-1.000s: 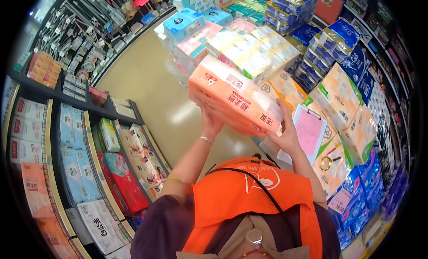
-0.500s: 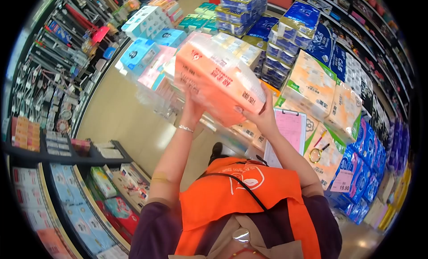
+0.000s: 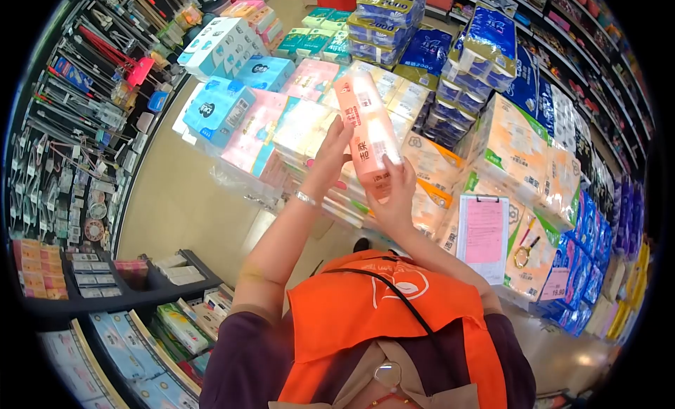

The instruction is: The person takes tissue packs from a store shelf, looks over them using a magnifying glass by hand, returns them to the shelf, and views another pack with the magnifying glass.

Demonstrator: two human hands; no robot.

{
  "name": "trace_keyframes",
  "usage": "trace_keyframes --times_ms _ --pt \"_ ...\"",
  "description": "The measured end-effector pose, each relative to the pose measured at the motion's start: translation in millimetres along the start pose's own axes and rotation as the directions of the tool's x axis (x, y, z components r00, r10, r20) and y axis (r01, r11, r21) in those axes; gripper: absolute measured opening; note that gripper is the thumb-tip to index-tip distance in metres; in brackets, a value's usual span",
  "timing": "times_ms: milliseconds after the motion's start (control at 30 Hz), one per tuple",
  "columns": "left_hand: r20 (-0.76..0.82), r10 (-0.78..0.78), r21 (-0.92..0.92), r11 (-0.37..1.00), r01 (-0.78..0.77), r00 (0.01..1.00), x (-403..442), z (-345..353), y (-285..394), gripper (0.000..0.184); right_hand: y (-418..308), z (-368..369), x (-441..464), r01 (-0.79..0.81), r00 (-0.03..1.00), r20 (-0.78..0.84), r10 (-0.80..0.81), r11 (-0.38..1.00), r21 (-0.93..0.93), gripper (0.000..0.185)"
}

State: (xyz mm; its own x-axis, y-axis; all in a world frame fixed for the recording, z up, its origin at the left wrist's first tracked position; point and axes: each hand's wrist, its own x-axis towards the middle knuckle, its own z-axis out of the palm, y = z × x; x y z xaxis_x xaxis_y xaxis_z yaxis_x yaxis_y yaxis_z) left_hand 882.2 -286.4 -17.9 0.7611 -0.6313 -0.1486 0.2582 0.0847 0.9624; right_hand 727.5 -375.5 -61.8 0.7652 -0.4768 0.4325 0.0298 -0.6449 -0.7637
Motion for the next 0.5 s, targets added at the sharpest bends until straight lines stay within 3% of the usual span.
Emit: trace_keyframes --times_ms 133,233,300,367,467,500 --pt "-0.034 -0.065 0.086 0.994 0.068 0.997 -2 -13 0 0.075 -5 13 -8 0.135 0.986 0.113 -0.122 0.984 -0.116 0.056" --pt "-0.17 0.106 0.606 0.795 0.019 0.98 6 -29 -15 0.076 -10 19 -1 0.262 0.944 0.237 -0.228 0.958 -0.121 0.051" --pt "-0.159 0.117 0.609 0.793 0.004 0.98 6 -44 -12 0.077 -12 21 4 0.3 0.918 0.291 -0.268 0.952 -0.068 0.049" --pt "-0.204 0.003 0.409 0.909 0.082 0.979 -2 -48 -2 0.066 -15 24 10 0.303 0.908 0.304 -0.289 0.953 0.0 0.047" --pt "-0.3 -0.015 0.197 0.977 0.077 0.954 -2 -62 -9 0.052 -11 23 16 0.35 0.86 0.371 -0.35 0.934 0.071 0.05" --pt "-0.32 -0.068 0.229 0.962 0.147 0.945 0 -71 -13 0.042 -8 23 16 0.276 0.866 0.384 -0.32 0.946 0.168 0.05"
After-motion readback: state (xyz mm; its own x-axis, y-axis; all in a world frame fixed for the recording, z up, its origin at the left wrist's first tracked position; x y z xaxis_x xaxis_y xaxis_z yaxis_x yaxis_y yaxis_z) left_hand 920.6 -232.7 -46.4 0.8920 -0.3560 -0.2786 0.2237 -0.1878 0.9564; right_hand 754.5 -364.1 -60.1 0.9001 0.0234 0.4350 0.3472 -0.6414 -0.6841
